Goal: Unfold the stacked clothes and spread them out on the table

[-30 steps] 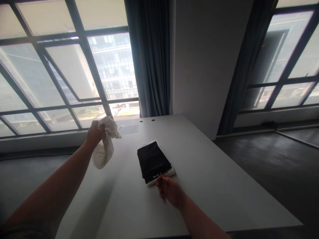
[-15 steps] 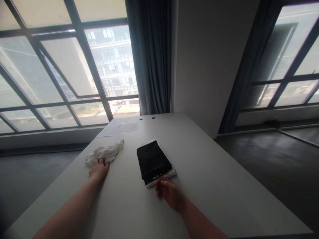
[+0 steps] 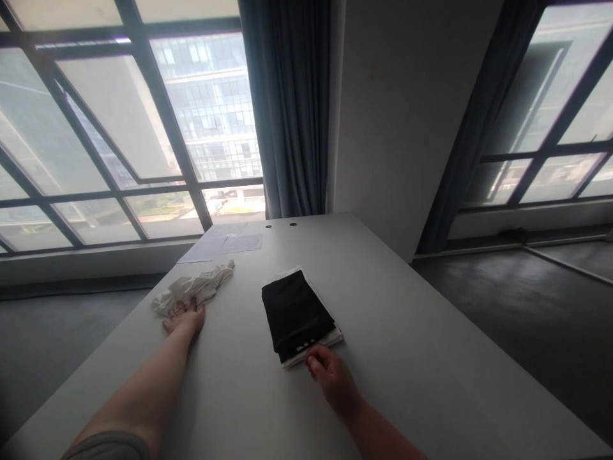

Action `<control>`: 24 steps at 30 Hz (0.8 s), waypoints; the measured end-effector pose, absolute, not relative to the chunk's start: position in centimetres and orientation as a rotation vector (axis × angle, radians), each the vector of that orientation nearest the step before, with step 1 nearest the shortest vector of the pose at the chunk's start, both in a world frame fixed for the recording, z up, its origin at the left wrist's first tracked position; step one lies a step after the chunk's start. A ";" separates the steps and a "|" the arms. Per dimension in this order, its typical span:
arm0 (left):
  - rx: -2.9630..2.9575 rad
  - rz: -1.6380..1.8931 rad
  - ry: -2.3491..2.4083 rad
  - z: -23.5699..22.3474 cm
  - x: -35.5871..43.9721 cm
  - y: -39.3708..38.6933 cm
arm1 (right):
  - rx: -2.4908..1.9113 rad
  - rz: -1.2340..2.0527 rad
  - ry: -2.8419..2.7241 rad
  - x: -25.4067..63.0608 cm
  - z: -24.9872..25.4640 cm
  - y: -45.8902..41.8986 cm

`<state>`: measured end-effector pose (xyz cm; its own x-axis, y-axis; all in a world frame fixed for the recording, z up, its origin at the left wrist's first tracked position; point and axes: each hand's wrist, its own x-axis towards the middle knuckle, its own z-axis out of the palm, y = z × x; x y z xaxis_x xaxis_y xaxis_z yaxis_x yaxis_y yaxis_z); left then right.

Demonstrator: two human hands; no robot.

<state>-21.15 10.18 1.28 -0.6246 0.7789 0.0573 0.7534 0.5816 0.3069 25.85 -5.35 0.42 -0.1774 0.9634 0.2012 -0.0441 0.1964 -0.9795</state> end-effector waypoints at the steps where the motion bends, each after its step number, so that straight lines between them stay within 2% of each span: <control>1: 1.294 0.521 2.727 1.4 -20.9 10.2 | -1.006 0.969 -1.492 26.0 0.6 -5.3; 4: 1.289 0.685 2.781 1.7 -19.6 9.4 | -1.100 0.402 -1.586 26.9 1.2 -4.7; 7: 1.520 0.800 2.782 1.7 -17.2 7.5 | -1.169 0.155 -1.612 27.4 1.5 -3.6; 10: 1.902 0.838 2.476 1.5 -13.0 4.6 | -1.188 0.071 -1.678 27.4 1.3 -2.4; 16: 2.338 0.829 1.467 0.6 -0.7 -2.2 | -1.179 -0.063 -1.823 26.3 0.5 -1.9; 20: 2.137 0.983 1.526 -0.8 4.1 -3.9 | -0.986 -0.081 -2.020 25.4 0.1 -3.2; 24: 1.968 1.191 1.612 -1.5 4.2 -3.1 | -0.756 0.074 -2.288 24.5 0.7 -4.4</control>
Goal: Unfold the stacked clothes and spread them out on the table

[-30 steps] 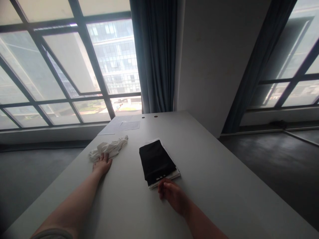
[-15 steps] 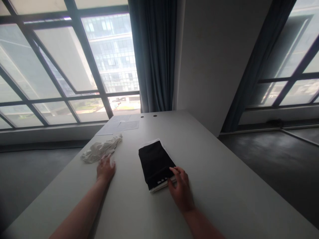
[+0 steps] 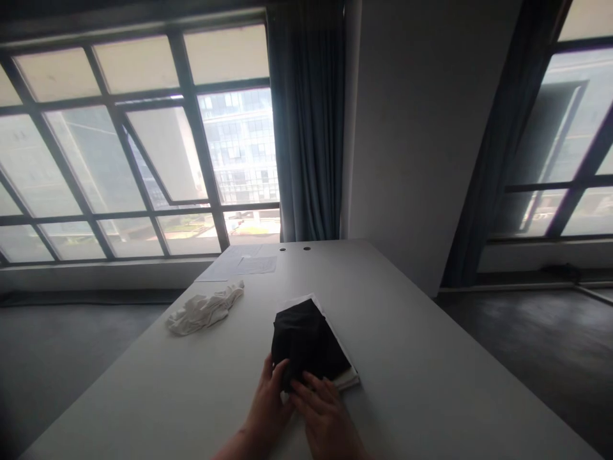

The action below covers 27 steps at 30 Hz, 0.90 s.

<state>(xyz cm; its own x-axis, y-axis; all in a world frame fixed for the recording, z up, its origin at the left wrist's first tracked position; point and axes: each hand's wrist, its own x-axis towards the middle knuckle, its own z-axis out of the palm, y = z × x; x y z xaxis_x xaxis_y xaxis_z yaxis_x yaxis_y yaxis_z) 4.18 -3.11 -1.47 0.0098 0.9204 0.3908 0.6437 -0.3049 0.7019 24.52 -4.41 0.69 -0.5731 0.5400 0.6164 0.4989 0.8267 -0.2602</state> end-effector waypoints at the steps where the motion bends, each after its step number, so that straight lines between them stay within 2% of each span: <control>1: 1.942 1.237 1.623 -1.4 3.8 -2.9 | -0.721 0.110 -2.338 24.3 0.9 -4.6; 7: 1.700 1.498 1.682 -0.2 0.8 -1.8 | -0.933 0.074 -2.238 24.5 0.3 -3.7; 12: 1.388 1.522 2.042 -0.5 -4.4 -0.2 | -1.057 0.040 -2.001 26.1 -0.5 -2.4; 16: 1.484 1.621 2.205 -0.5 -5.9 -0.5 | -1.082 0.012 -1.881 26.8 -0.3 -2.0; 18: 1.827 1.540 2.113 -0.3 -4.7 -1.3 | -1.102 -0.002 -1.892 26.9 -0.2 -1.8; 21: 2.316 1.174 1.829 -0.2 -1.8 -2.4 | -1.111 -0.033 -1.933 26.9 -0.6 -1.4; 24: 2.261 1.029 1.784 -0.1 -0.1 -2.5 | -1.094 -0.048 -1.942 26.9 -1.5 -0.8; 27: 1.923 1.160 1.873 0.1 -1.3 -1.8 | -1.076 0.002 -1.887 27.3 -2.4 -0.2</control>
<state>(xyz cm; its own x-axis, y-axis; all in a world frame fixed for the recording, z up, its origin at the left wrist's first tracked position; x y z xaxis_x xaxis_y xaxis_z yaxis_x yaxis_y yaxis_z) -1.28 -1.81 0.15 -0.1220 0.9181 0.3771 0.7470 -0.1652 0.6440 27.28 -0.23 -2.35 -0.1816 0.6745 0.7156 0.6733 0.6156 -0.4094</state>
